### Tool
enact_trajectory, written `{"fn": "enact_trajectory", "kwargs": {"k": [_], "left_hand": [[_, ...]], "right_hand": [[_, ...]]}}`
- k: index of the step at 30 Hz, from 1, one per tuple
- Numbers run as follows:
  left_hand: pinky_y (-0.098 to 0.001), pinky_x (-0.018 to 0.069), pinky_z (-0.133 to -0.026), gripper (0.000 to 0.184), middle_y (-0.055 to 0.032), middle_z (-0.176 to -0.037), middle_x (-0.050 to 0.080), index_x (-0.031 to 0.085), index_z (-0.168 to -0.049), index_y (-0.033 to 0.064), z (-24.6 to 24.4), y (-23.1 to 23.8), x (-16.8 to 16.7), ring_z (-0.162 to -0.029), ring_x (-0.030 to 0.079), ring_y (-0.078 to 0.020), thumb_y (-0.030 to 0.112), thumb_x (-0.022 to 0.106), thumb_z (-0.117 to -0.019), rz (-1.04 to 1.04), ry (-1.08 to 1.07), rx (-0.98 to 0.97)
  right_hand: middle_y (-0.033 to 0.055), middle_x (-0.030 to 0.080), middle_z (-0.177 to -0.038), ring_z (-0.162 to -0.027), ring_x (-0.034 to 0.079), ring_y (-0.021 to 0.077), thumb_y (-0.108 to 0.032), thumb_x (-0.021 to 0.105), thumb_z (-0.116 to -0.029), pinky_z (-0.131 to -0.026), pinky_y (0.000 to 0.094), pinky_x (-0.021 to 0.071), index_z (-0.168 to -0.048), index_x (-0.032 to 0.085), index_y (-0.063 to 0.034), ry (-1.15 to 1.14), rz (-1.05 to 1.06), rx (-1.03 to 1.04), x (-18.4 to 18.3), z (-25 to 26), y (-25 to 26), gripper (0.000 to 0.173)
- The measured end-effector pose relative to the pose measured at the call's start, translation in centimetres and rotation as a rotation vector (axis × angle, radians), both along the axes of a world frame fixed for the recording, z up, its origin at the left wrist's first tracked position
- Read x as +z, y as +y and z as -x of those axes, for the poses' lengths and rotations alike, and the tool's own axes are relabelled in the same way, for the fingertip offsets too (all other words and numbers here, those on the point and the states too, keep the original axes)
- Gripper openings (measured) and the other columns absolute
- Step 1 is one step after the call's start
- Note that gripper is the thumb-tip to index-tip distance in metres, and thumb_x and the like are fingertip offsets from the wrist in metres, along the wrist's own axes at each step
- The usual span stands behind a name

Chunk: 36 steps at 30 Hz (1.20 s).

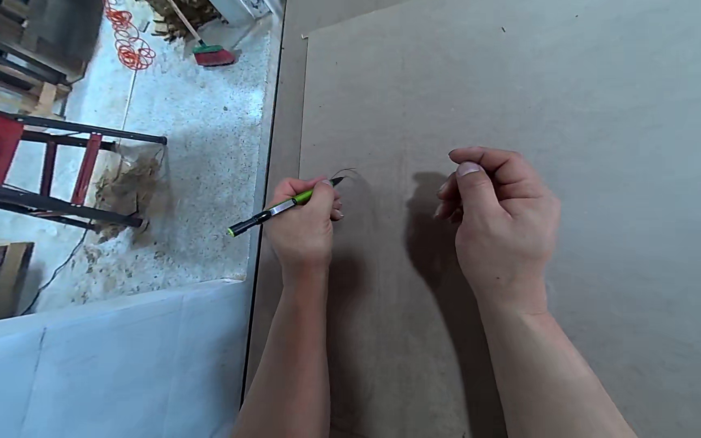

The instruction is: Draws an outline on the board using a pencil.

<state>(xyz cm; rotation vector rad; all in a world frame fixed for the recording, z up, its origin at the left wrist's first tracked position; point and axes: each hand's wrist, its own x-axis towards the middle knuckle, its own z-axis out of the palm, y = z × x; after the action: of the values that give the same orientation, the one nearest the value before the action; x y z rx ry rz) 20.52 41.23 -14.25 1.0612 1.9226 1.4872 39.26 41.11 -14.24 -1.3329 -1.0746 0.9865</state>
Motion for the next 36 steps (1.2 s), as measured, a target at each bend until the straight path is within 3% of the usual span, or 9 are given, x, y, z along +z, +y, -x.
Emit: {"fn": "enact_trajectory", "kwargs": {"k": [28,36], "left_hand": [[-0.0268,0.0619,-0.054,0.010,-0.0055,-0.073,0.073,0.063,-0.088,0.0046,0.0,0.0,-0.2,-0.058,0.071,-0.0143,0.001,0.070,-0.0933,-0.034,0.053,-0.041],[-0.0270,0.0609,-0.056,0.006,-0.0081,-0.075,0.074,0.066,-0.089,0.0040,1.1,-0.2,0.0,-0.060,0.071,-0.0153,0.001,0.069,-0.0926,-0.015,-0.019,-0.188]], "right_hand": [[-0.0009,0.070,-0.081,-0.061,0.067,0.0103,-0.014,0.050,-0.1083,-0.051,0.0250,0.0590,-0.118,0.068,-0.0092,-0.021,-0.008,0.018,0.0,0.1,0.1,0.022],[-0.0008,0.070,-0.082,-0.061,0.067,0.0110,-0.014,0.050,-0.1085,-0.051,0.0255,0.0586,-0.118,0.068,-0.0093,-0.020,-0.012,0.028,0.0,0.1,0.0,0.021]]}}
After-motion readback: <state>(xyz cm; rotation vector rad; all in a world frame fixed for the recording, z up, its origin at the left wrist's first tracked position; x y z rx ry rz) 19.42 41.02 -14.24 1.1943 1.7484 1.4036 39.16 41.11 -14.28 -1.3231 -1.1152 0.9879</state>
